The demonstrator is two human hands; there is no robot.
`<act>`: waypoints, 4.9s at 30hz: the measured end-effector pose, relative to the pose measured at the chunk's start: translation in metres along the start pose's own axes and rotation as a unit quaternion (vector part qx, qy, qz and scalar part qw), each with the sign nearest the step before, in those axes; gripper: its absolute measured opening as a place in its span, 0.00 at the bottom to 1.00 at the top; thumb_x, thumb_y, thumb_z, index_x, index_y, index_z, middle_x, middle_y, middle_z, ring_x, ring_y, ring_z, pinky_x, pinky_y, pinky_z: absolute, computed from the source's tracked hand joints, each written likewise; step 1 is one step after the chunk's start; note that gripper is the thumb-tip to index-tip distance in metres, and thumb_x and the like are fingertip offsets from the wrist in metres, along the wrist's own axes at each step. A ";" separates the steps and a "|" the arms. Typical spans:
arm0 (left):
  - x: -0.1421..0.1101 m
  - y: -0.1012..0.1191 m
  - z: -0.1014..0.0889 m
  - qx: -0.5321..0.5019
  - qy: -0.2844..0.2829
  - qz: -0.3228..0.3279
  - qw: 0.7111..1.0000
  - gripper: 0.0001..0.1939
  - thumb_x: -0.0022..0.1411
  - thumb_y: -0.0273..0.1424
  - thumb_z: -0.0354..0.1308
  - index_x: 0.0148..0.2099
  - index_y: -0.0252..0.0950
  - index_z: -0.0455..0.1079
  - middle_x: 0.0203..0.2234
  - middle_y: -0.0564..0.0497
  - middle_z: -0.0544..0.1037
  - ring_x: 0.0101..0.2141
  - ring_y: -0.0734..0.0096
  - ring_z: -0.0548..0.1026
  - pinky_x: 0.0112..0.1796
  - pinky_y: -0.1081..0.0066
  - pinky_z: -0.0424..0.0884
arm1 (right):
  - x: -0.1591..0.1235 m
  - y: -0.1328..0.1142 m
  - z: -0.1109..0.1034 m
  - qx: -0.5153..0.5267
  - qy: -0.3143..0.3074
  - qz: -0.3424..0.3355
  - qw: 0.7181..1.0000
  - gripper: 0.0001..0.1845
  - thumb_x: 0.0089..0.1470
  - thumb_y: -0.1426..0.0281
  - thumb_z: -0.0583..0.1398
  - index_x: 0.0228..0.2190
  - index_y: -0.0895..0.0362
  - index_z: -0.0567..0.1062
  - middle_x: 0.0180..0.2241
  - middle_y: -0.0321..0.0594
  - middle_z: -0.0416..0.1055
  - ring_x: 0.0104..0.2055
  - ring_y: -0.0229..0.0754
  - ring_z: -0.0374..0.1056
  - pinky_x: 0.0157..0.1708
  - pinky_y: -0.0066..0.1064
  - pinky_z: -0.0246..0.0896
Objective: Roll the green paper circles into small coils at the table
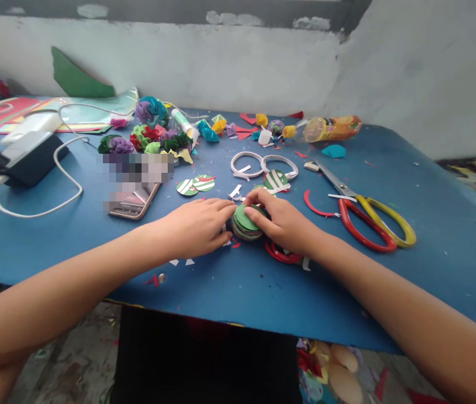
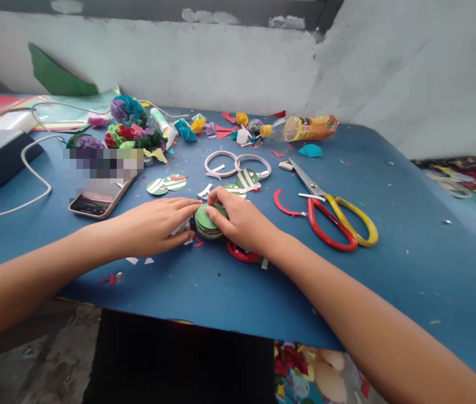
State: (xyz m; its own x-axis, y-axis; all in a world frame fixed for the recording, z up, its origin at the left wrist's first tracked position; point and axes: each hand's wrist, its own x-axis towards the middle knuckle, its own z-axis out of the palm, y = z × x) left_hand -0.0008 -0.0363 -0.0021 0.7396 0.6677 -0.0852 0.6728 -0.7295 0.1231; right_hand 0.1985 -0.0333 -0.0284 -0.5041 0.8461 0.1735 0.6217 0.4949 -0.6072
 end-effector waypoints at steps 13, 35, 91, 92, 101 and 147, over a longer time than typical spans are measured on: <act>0.009 -0.025 0.001 -0.014 0.049 -0.019 0.999 0.21 0.61 0.38 0.44 0.53 0.35 0.61 0.50 0.45 0.67 0.51 0.61 0.65 0.51 0.62 0.64 | 0.000 -0.002 0.001 -0.009 -0.004 0.008 1.000 0.12 0.57 0.61 0.47 0.36 0.57 0.62 0.35 0.40 0.66 0.36 0.36 0.62 0.37 0.29 0.55; 0.014 -0.025 0.006 -0.035 0.074 0.043 0.996 0.14 0.62 0.33 0.45 0.46 0.38 0.68 0.41 0.50 0.73 0.42 0.69 0.71 0.41 0.68 0.68 | 0.000 -0.002 -0.001 0.000 -0.009 0.010 1.000 0.12 0.57 0.62 0.47 0.36 0.57 0.61 0.35 0.39 0.66 0.36 0.36 0.61 0.37 0.29 0.54; 0.017 -0.063 -0.006 -0.206 0.126 -0.220 0.945 0.17 0.44 0.40 0.62 0.35 0.35 0.68 0.27 0.54 0.71 0.25 0.80 0.65 0.26 0.78 0.58 | 0.000 -0.002 -0.002 -0.006 -0.011 0.012 1.000 0.12 0.57 0.61 0.47 0.35 0.56 0.61 0.35 0.37 0.65 0.35 0.34 0.60 0.37 0.29 0.54; 0.018 -0.061 -0.005 -0.194 0.153 -0.215 0.945 0.16 0.46 0.40 0.62 0.35 0.36 0.69 0.27 0.54 0.71 0.24 0.81 0.64 0.25 0.78 0.58 | 0.000 -0.002 -0.002 -0.007 -0.009 0.011 1.000 0.12 0.57 0.61 0.47 0.35 0.56 0.61 0.35 0.37 0.66 0.35 0.35 0.60 0.37 0.29 0.54; 0.018 -0.041 -0.006 -0.204 0.287 -0.140 0.926 0.15 0.48 0.41 0.62 0.31 0.34 0.70 0.20 0.56 0.68 0.21 0.85 0.60 0.24 0.79 0.59 | -0.001 -0.004 0.005 -0.022 0.066 -0.029 0.997 0.14 0.58 0.61 0.47 0.36 0.58 0.65 0.40 0.41 0.66 0.43 0.38 0.61 0.45 0.32 0.56; 0.004 -0.008 -0.006 -0.042 0.284 0.138 0.948 0.10 0.62 0.31 0.47 0.43 0.37 0.68 0.36 0.50 0.76 0.38 0.76 0.72 0.40 0.75 0.68 | -0.004 -0.004 0.007 -0.023 0.123 -0.126 0.984 0.09 0.56 0.66 0.52 0.36 0.56 0.68 0.36 0.39 0.70 0.39 0.37 0.64 0.42 0.32 0.57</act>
State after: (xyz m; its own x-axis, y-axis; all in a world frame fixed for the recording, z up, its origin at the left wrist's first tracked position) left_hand -0.0036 -0.0270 0.0028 0.7411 0.4430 0.5044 0.4342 -0.8894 0.1432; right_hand 0.1937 -0.0400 -0.0321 -0.4887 0.7147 0.5004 0.5248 0.6990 -0.4858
